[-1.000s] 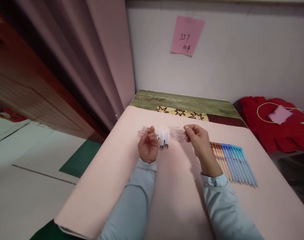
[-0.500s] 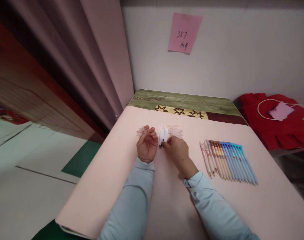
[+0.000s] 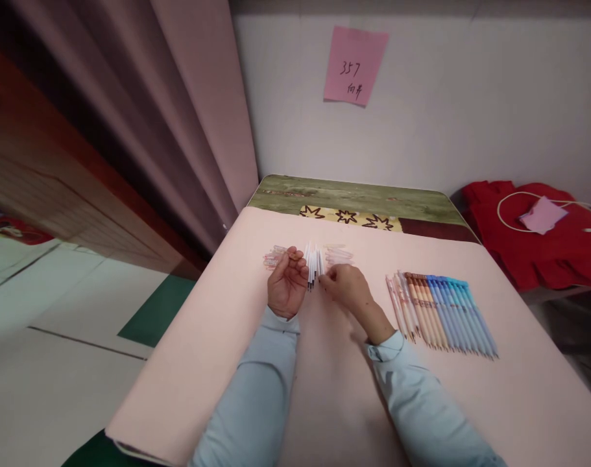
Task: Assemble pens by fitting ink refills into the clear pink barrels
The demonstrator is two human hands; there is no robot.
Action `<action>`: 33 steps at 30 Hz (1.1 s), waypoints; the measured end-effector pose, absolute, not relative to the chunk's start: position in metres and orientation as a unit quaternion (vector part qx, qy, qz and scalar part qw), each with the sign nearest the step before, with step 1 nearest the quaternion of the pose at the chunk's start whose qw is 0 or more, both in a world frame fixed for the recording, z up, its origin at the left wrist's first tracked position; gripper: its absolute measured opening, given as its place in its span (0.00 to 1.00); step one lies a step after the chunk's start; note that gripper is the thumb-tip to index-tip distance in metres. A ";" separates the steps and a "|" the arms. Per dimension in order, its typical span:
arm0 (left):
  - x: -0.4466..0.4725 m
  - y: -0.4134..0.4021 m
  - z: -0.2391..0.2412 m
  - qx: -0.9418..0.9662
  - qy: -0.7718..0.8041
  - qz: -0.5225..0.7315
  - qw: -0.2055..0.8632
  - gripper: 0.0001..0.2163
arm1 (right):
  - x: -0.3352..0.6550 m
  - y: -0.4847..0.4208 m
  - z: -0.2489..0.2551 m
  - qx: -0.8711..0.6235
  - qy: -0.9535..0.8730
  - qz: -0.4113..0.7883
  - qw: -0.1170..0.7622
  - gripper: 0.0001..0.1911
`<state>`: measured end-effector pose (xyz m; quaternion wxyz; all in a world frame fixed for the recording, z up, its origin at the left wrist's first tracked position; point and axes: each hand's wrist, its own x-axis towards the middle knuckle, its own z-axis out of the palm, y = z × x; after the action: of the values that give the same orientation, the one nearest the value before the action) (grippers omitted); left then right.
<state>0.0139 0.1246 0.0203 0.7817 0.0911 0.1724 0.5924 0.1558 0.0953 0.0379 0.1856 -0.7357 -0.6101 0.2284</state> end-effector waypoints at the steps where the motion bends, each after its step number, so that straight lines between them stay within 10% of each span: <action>1: 0.014 0.125 0.019 0.095 0.177 0.589 0.783 0.09 | 0.160 0.095 0.042 -0.720 -0.614 0.251 0.205 0.12; 8: 0.018 0.121 0.022 0.107 0.199 0.521 0.823 0.09 | 0.186 0.091 0.056 -0.613 -0.563 0.391 0.393 0.11; 17: 0.017 0.123 0.024 0.069 0.170 0.566 0.804 0.15 | 0.208 0.093 0.058 -0.646 -0.560 0.315 0.413 0.19; 21: 0.013 0.126 0.024 0.045 0.147 0.596 0.788 0.17 | 0.231 0.096 0.048 -0.762 -0.560 0.131 0.298 0.09; 33: 0.015 0.125 0.024 0.063 0.173 0.597 0.781 0.13 | 0.208 0.098 0.043 -0.759 -0.616 0.148 0.152 0.03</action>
<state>0.0147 0.1254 0.0243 0.7811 0.0627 0.1729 0.5967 0.2083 0.0982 0.0432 0.1518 -0.7586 -0.6161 0.1479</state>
